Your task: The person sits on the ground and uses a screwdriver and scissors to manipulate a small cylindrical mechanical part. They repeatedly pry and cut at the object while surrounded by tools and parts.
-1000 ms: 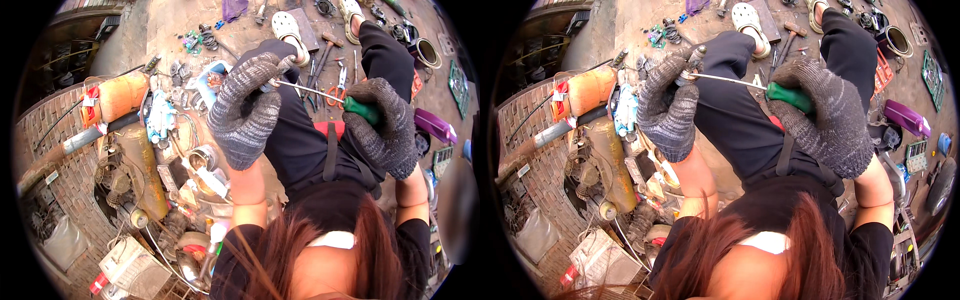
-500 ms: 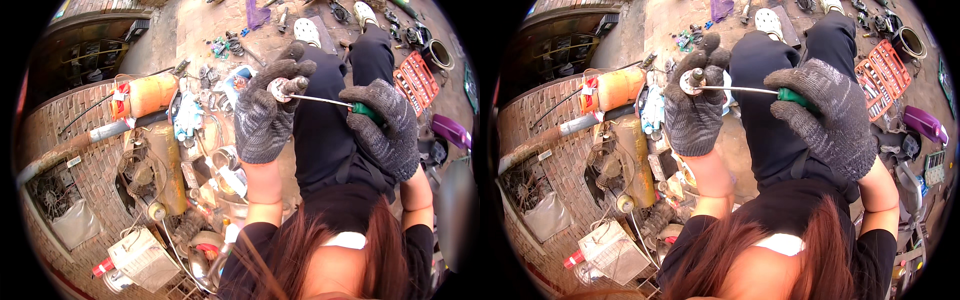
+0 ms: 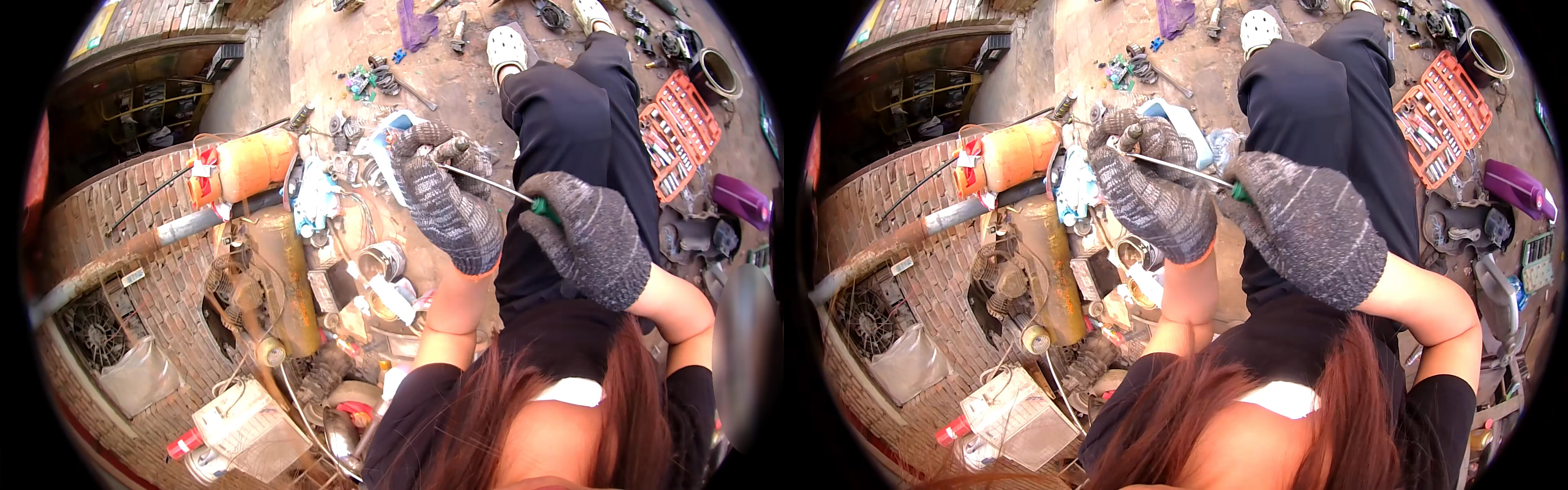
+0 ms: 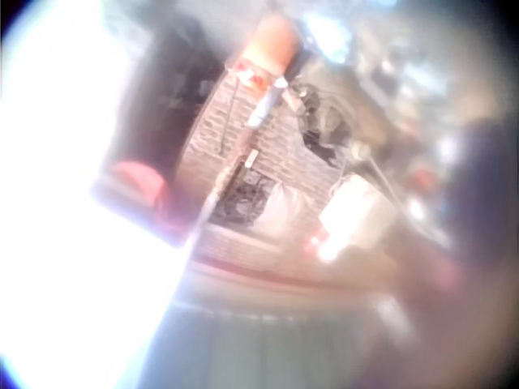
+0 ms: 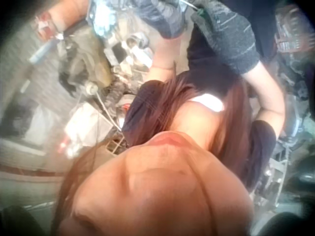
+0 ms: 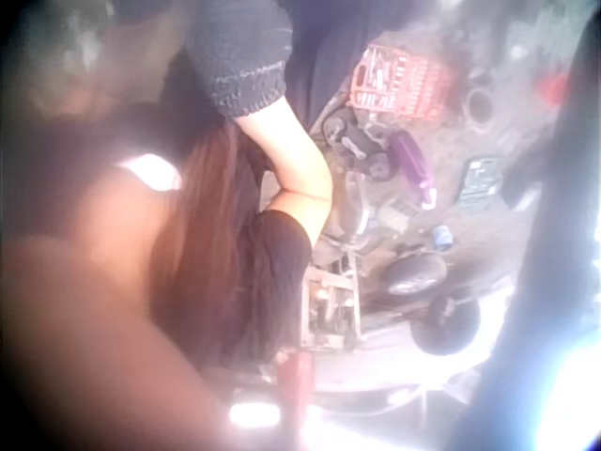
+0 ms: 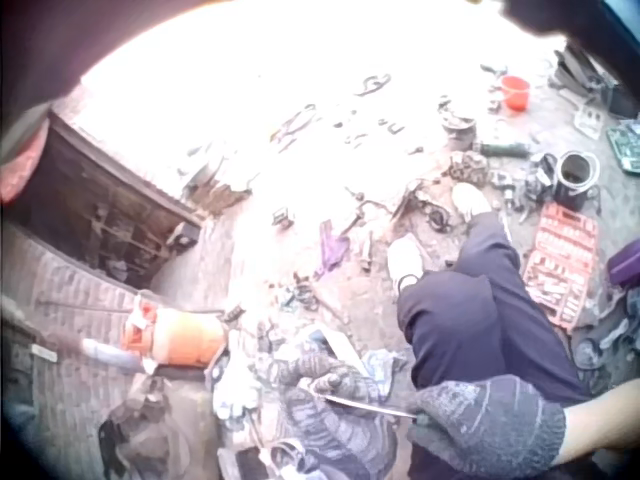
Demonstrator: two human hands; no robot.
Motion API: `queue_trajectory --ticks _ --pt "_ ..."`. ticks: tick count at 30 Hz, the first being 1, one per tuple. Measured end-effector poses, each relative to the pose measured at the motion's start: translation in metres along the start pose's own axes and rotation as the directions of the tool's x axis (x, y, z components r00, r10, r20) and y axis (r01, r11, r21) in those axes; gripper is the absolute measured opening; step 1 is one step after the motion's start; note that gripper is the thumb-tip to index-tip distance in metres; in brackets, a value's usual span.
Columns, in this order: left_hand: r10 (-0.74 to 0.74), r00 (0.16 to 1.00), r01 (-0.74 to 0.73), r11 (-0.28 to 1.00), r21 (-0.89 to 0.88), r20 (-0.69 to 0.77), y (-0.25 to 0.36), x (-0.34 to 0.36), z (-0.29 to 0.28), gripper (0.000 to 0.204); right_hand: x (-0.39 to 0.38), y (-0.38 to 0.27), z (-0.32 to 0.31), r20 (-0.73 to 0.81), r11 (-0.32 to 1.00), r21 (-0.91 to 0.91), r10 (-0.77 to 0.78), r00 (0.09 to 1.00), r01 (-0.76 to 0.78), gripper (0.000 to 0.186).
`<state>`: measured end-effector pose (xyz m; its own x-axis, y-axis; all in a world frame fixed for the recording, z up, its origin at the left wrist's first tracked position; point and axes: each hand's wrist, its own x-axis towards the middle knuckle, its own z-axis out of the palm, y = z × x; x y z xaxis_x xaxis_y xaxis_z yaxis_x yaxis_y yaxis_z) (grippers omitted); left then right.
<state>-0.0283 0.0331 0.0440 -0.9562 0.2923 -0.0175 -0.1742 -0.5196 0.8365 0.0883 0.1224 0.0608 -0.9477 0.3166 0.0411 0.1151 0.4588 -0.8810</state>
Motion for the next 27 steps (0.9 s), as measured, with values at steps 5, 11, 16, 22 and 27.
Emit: queue_trajectory --ticks 5,11,16,22,27 --pt "-0.047 0.961 0.139 0.934 -0.330 0.272 -0.008 0.006 -0.018 0.035 0.003 0.000 0.009 0.012 0.937 0.349 -0.012 1.000 0.007 0.022" --pt "-0.001 0.965 0.109 0.912 -0.396 0.263 -0.009 0.005 -0.020 0.030 0.011 -0.002 0.014 -0.159 0.968 0.251 0.034 0.987 0.007 0.015" --pt "0.114 0.980 -0.066 0.958 -0.278 0.161 -0.006 0.004 -0.003 0.016 0.009 -0.001 0.019 -0.086 0.938 0.344 0.086 0.993 -0.051 0.014" --pt "0.228 0.963 -0.221 0.973 -0.061 0.147 0.000 0.005 -0.006 0.020 0.006 -0.005 0.022 0.001 0.854 0.510 0.119 0.993 -0.103 0.010" --pt "0.421 0.871 -0.480 0.840 0.253 0.253 -0.005 0.012 -0.012 0.030 0.004 -0.008 0.026 -0.015 0.830 0.546 0.146 0.989 -0.114 0.010"
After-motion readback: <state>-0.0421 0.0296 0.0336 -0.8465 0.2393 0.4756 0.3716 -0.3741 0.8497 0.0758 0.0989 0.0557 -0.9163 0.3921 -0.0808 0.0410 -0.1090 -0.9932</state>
